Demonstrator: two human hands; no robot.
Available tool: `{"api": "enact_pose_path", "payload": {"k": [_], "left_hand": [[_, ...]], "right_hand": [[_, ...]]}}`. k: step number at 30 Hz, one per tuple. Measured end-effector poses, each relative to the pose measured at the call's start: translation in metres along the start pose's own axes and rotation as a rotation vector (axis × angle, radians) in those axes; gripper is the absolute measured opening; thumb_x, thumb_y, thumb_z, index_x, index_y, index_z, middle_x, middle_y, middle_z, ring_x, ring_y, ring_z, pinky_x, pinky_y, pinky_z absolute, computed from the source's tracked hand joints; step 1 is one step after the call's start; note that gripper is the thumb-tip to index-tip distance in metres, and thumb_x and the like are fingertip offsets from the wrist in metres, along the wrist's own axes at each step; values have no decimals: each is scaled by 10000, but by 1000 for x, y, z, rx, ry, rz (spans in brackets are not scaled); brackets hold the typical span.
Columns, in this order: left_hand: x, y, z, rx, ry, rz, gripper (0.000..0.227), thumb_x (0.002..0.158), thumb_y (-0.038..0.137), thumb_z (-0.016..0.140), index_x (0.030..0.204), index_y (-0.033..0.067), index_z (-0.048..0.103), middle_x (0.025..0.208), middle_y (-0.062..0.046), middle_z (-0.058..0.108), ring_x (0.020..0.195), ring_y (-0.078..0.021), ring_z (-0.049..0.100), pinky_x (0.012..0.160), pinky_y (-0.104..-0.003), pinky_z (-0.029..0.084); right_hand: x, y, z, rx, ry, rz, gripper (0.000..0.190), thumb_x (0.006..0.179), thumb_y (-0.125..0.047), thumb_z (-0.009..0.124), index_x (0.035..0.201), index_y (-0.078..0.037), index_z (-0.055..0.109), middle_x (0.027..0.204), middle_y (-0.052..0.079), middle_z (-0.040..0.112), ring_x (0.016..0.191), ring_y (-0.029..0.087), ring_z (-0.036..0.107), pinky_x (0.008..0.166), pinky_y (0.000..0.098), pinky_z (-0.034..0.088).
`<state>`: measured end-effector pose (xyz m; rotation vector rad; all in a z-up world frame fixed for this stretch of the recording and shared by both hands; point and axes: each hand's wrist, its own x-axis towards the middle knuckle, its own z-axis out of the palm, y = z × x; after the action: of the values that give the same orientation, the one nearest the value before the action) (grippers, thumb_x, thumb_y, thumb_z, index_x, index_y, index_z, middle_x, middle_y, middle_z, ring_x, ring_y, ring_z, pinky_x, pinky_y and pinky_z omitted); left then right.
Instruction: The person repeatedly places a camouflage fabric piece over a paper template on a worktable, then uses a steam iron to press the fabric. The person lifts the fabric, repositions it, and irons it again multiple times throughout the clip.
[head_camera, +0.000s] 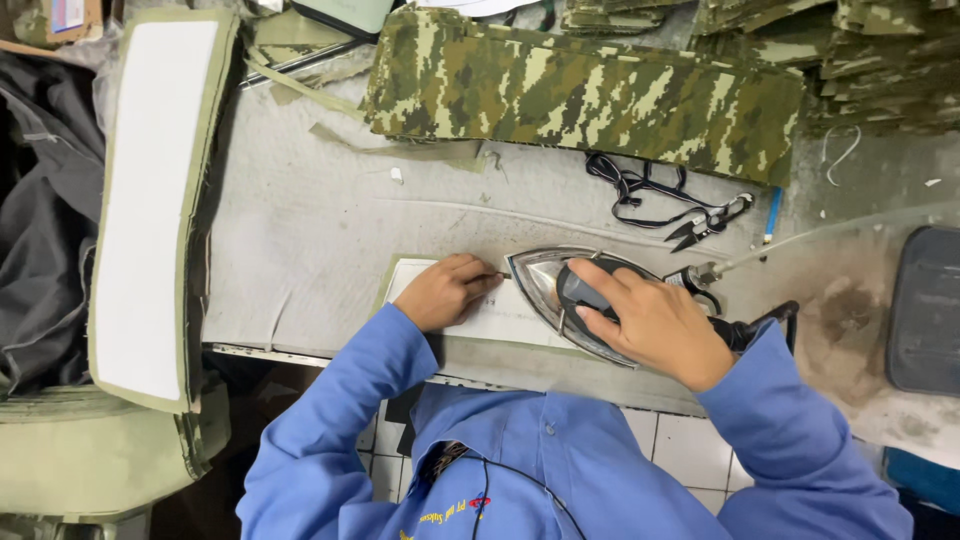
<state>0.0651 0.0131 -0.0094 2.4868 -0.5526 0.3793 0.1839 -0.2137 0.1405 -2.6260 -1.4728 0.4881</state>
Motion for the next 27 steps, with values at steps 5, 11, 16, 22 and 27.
{"api": "enact_pose_path", "payload": {"k": [5, 11, 16, 22, 27], "left_hand": [[-15, -18, -25, 4, 29, -67, 152, 833, 104, 515, 934, 60, 618, 863, -67, 546, 840, -226, 561, 765, -299, 436], [-27, -36, -28, 29, 173, -222, 114, 769, 292, 622, 764, 179, 614, 890, 20, 480, 936, -179, 480, 799, -310, 354], [-34, -32, -29, 181, 212, -138, 119, 811, 276, 574, 742, 179, 579, 863, 9, 477, 946, -178, 483, 802, -318, 330], [-48, -15, -54, 360, 205, -94, 167, 863, 266, 480, 792, 152, 579, 929, -26, 508, 966, -203, 492, 769, -341, 320], [-47, -9, -67, 231, 250, -322, 294, 877, 422, 431, 837, 161, 560, 987, -18, 500, 1031, -222, 459, 795, -361, 292]], "right_hand": [[23, -23, -5, -9, -57, -48, 473, 807, -452, 382, 1261, -322, 365, 664, 49, 526, 590, 304, 625, 535, 414, 513], [24, -14, 11, -104, -86, -28, 495, 782, -476, 385, 1261, -355, 354, 677, 20, 518, 605, 259, 630, 561, 384, 524], [36, -25, 8, -109, -86, -70, 503, 790, -469, 371, 1277, -350, 335, 662, 17, 501, 567, 261, 620, 527, 384, 524], [63, -57, -1, -80, -124, -179, 496, 819, -442, 348, 1297, -317, 325, 662, 24, 510, 563, 260, 626, 507, 382, 522], [74, -75, -8, -24, -212, -189, 505, 834, -434, 332, 1317, -293, 291, 678, 55, 515, 599, 309, 629, 535, 418, 513]]}}
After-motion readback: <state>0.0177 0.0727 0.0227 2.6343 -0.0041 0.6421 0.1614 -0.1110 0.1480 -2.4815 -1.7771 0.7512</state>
